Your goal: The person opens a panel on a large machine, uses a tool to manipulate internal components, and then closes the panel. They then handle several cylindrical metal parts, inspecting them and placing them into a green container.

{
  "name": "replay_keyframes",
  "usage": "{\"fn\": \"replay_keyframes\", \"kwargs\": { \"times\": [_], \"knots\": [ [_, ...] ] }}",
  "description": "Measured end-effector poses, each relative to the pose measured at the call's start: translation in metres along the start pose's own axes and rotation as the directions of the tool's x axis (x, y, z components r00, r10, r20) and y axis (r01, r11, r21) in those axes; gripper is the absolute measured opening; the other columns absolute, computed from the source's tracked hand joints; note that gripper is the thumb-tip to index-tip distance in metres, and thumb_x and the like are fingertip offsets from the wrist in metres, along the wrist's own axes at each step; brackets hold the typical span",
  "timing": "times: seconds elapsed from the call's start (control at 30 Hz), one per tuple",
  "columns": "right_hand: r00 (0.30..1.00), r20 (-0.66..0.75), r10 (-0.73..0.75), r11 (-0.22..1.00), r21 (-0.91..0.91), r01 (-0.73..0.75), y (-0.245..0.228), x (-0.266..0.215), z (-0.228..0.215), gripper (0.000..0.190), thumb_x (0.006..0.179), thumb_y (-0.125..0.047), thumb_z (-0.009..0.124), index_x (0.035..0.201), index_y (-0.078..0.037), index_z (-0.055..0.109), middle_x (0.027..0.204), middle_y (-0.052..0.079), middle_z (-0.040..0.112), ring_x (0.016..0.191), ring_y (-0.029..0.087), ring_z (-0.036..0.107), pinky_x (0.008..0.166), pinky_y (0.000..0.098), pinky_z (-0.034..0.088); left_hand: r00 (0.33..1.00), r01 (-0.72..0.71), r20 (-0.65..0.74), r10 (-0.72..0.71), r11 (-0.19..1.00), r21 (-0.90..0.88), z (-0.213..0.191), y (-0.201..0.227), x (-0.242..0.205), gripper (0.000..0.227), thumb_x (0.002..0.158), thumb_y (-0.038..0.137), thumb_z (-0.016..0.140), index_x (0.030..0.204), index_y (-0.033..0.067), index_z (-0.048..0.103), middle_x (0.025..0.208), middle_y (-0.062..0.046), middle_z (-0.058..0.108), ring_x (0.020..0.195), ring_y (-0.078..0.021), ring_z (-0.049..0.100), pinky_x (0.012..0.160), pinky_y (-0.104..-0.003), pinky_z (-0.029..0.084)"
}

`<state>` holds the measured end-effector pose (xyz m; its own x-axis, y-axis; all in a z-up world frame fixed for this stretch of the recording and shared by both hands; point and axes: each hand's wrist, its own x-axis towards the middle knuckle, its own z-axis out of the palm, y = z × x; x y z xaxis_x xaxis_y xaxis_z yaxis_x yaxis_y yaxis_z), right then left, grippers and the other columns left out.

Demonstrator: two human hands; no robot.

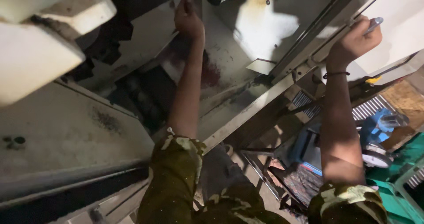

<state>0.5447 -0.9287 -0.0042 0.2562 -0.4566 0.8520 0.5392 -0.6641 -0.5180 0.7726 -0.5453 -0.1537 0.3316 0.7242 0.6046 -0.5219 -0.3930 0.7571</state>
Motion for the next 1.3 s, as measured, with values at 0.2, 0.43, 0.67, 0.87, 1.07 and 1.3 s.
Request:
{"fn": "replay_keyframes", "kwargs": {
  "times": [0.2, 0.43, 0.67, 0.87, 1.07, 1.3],
  "knots": [
    [0.999, -0.036, 0.030, 0.999, 0.031, -0.029, 0.021, -0.004, -0.003, 0.019, 0.109, -0.007, 0.052, 0.095, 0.004, 0.059, 0.094, 0.008, 0.058, 0.086, 0.016, 0.056, 0.083, 0.0339, 0.050, 0.754, 0.543, 0.554, -0.352, 0.809, -0.224, -0.015, -0.001, -0.003, 0.027, 0.116, 0.014, 0.057, 0.107, -0.0058, 0.072, 0.086, -0.027, 0.069, 0.071, -0.0279, 0.060, 0.070, -0.038, 0.052],
    [0.993, -0.116, -0.005, 1.000, -0.031, 0.002, 0.049, -0.006, -0.004, 0.017, 0.110, -0.012, 0.058, 0.104, 0.004, 0.059, 0.098, 0.008, 0.059, 0.089, 0.017, 0.057, 0.084, 0.0340, 0.051, 0.937, 0.025, 0.338, 0.089, 0.947, -0.319, -0.022, 0.008, 0.008, 0.036, 0.109, 0.011, 0.057, 0.145, 0.0122, 0.061, 0.118, -0.016, 0.076, 0.098, -0.0212, 0.072, 0.086, -0.038, 0.056],
    [0.992, -0.080, 0.094, 0.995, -0.018, -0.095, 0.053, -0.005, -0.009, 0.021, 0.109, -0.013, 0.056, 0.096, 0.003, 0.058, 0.091, 0.006, 0.056, 0.083, 0.015, 0.053, 0.080, 0.0329, 0.049, 0.767, 0.452, 0.562, -0.310, 0.883, -0.129, -0.034, 0.034, 0.009, 0.047, 0.104, 0.010, 0.052, 0.151, 0.0100, 0.054, 0.100, -0.021, 0.071, 0.070, -0.0202, 0.057, 0.069, -0.036, 0.050],
    [0.998, -0.065, -0.011, 0.999, -0.031, 0.009, 0.039, -0.004, -0.005, 0.019, 0.110, -0.009, 0.056, 0.099, 0.005, 0.060, 0.098, 0.007, 0.059, 0.089, 0.017, 0.057, 0.085, 0.0354, 0.051, 0.867, 0.203, 0.486, -0.108, 0.968, -0.149, -0.030, 0.020, -0.003, 0.041, 0.112, 0.012, 0.052, 0.152, 0.0200, 0.055, 0.098, -0.010, 0.072, 0.074, -0.0130, 0.053, 0.068, -0.031, 0.046],
    [0.990, -0.033, 0.135, 0.990, 0.040, -0.133, 0.027, -0.001, -0.003, 0.026, 0.107, -0.009, 0.053, 0.086, 0.004, 0.055, 0.084, 0.007, 0.053, 0.076, 0.016, 0.045, 0.071, 0.0333, 0.042, 0.811, 0.328, 0.540, -0.225, 0.939, -0.101, -0.031, 0.027, -0.002, 0.052, 0.103, 0.007, 0.051, 0.154, 0.0195, 0.051, 0.092, -0.006, 0.076, 0.060, -0.0112, 0.044, 0.060, -0.030, 0.043],
    [0.998, -0.067, -0.004, 1.000, -0.010, 0.003, 0.031, -0.002, -0.002, 0.021, 0.108, -0.008, 0.054, 0.093, 0.005, 0.061, 0.092, 0.008, 0.059, 0.083, 0.017, 0.055, 0.079, 0.0349, 0.050, 0.806, 0.340, 0.538, -0.247, 0.937, -0.080, -0.035, 0.033, 0.002, 0.055, 0.101, 0.008, 0.054, 0.154, 0.0202, 0.049, 0.088, -0.006, 0.074, 0.060, -0.0107, 0.048, 0.059, -0.031, 0.045]
  ]
}}
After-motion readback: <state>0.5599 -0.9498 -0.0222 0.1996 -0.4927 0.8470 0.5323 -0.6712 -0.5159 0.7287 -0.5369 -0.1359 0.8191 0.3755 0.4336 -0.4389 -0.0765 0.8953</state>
